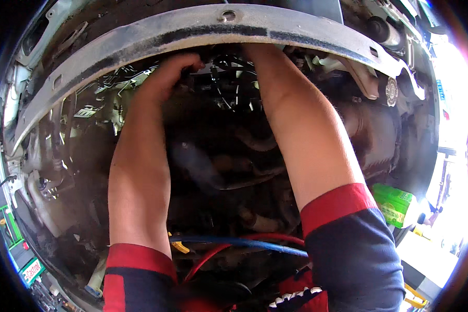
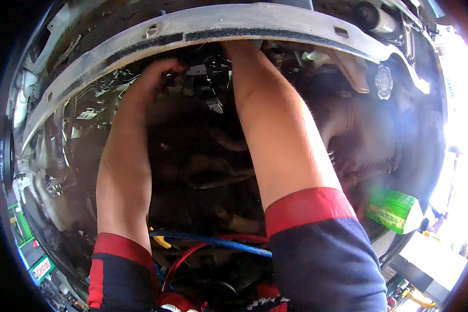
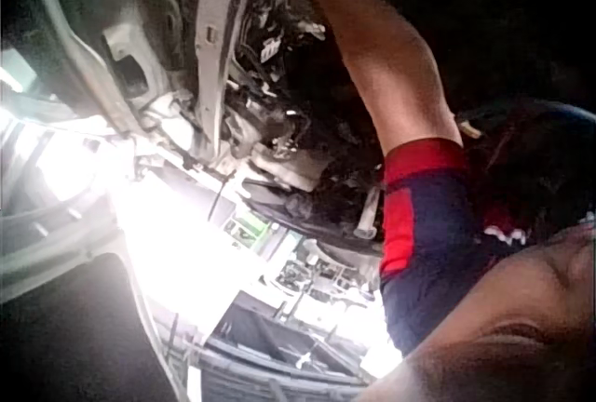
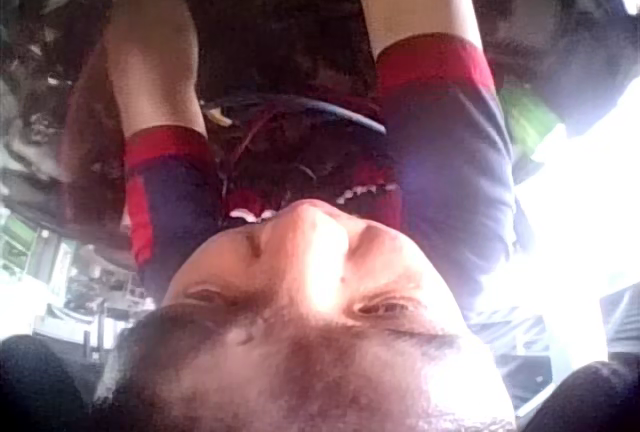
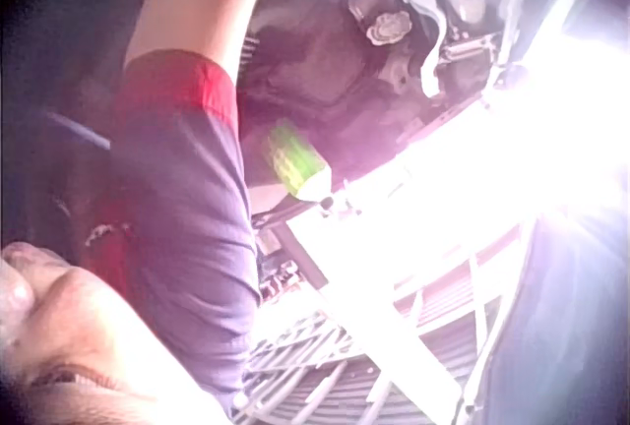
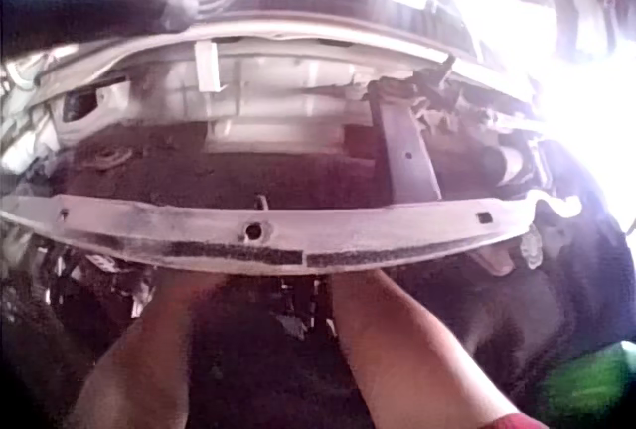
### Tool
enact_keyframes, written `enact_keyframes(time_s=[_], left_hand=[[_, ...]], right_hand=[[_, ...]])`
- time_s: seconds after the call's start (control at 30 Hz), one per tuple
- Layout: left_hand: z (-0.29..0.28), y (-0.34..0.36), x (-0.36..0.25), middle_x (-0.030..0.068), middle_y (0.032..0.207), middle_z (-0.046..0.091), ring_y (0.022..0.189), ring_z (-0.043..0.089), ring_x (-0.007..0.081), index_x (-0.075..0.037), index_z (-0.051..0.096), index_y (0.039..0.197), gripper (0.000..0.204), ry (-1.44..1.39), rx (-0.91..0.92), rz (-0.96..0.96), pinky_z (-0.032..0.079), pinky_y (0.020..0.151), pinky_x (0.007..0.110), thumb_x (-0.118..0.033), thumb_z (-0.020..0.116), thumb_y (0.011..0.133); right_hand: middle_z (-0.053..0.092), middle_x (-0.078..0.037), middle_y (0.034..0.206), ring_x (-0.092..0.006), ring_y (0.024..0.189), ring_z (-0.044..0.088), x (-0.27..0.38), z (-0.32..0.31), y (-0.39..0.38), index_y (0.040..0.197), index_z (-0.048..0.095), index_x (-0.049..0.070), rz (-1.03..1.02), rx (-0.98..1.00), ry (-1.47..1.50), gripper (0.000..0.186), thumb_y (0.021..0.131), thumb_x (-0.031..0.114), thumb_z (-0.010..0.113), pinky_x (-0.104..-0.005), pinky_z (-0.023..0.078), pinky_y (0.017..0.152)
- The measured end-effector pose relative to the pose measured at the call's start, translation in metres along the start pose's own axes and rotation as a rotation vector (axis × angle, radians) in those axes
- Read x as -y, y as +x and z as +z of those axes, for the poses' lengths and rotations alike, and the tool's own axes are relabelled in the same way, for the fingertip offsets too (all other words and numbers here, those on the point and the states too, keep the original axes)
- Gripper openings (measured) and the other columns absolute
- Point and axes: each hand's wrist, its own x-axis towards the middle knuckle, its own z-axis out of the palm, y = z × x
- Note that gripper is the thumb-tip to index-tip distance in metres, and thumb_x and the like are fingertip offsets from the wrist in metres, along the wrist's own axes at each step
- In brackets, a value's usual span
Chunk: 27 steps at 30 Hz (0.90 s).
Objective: The person works inside the engine bay of a vehicle, reaching into the compartment to disconnect and attach components by hand and with pliers.
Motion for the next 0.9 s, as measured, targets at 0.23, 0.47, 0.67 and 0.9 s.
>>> enact_keyframes(time_s=[0.23,0.47,0.67,0.9], left_hand=[[0.038,-0.016,-0.054,0.0016,0.09,0.065,0.08,0.052,0.0154,-0.013,0.073,0.099,0.038,0.164,-0.189,0.169,0.041,0.066,0.034,-0.048,0.068,0.084],[0.032,-0.013,-0.058,0.0007,0.103,0.067,0.093,0.053,0.0164,-0.016,0.072,0.108,0.049,0.258,-0.14,0.282,0.039,0.082,0.034,-0.054,0.072,0.076],[-0.007,-0.003,-0.009,0.0007,0.097,0.062,0.082,0.047,0.0135,-0.02,0.073,0.096,0.042,0.054,-0.041,0.008,0.034,0.065,0.033,-0.055,0.071,0.073],[0.025,-0.014,-0.046,0.0004,0.109,0.063,0.087,0.044,0.0144,-0.017,0.072,0.109,0.055,0.216,-0.193,0.064,0.033,0.071,0.03,-0.059,0.067,0.075]], right_hand=[[0.059,-0.018,0.146,-0.0335,0.136,0.056,-0.019,0.032,0.009,0.139,0.062,0.011,0.014,0.16,-0.137,0.042,0.099,0.023,0.055,-0.0487,0.043,0.114],[0.058,-0.017,0.148,-0.0331,0.137,0.055,-0.015,0.034,0.003,0.14,0.063,0.011,0.017,0.215,-0.123,0.043,0.099,0.022,0.054,-0.0485,0.041,0.116],[0.057,-0.016,0.15,-0.0328,0.138,0.054,-0.008,0.04,0.004,0.141,0.063,0.012,0.003,0.223,-0.106,0.044,0.099,0.021,0.053,-0.0484,0.04,0.118],[0.055,-0.012,0.153,-0.0301,0.141,0.052,-0.002,0.032,-0.007,0.143,0.063,0.015,-0.098,0.27,-0.268,0.046,0.098,0.023,0.055,-0.0504,0.036,0.12]])
